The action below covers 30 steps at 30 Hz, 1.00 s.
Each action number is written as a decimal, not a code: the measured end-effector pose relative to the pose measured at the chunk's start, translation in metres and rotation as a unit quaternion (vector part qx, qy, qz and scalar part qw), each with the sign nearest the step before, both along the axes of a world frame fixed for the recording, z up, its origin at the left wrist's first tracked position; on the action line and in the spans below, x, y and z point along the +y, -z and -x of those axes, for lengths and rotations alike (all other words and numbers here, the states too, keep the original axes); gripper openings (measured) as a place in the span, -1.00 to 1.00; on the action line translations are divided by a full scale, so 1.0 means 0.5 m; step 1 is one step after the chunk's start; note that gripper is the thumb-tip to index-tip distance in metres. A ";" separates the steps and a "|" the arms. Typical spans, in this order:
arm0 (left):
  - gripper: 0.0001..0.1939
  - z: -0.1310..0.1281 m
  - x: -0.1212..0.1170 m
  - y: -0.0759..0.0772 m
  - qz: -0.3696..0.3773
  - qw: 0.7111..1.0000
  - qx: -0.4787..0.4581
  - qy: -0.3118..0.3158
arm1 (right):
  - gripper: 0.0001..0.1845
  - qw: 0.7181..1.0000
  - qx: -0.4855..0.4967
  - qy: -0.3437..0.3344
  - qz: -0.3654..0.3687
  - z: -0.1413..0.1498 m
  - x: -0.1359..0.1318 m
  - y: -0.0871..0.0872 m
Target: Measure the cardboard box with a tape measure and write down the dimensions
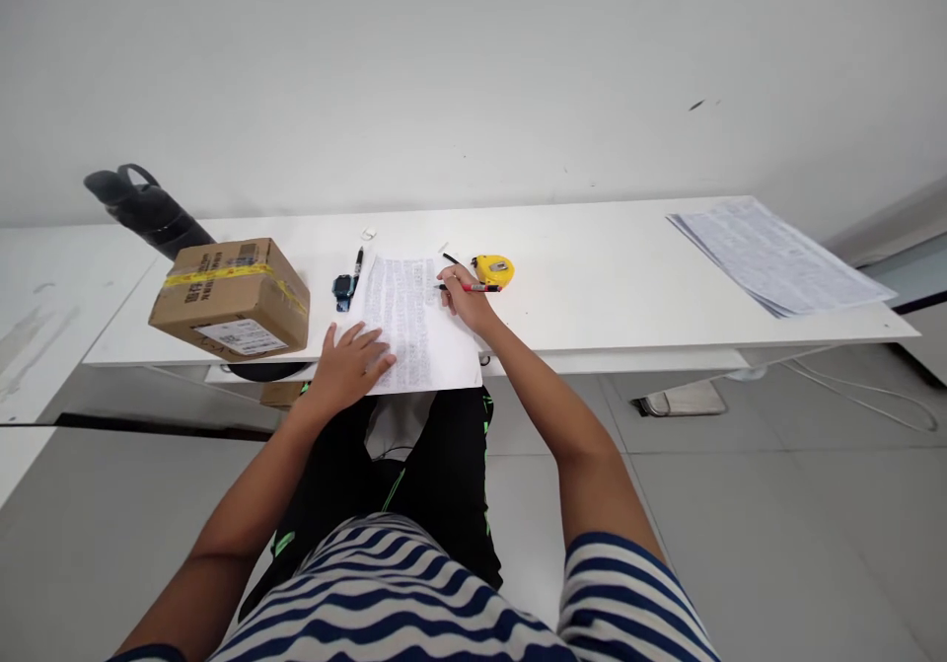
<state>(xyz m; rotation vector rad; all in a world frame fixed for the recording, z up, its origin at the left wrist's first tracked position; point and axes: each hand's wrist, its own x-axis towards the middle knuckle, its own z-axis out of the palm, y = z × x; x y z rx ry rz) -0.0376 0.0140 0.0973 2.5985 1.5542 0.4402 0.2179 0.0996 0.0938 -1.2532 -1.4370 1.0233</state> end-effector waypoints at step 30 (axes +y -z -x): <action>-0.57 0.042 -0.001 0.107 -0.012 0.996 -0.089 -0.030 | -0.65 0.994 -0.093 0.052 0.025 0.039 0.003 0.032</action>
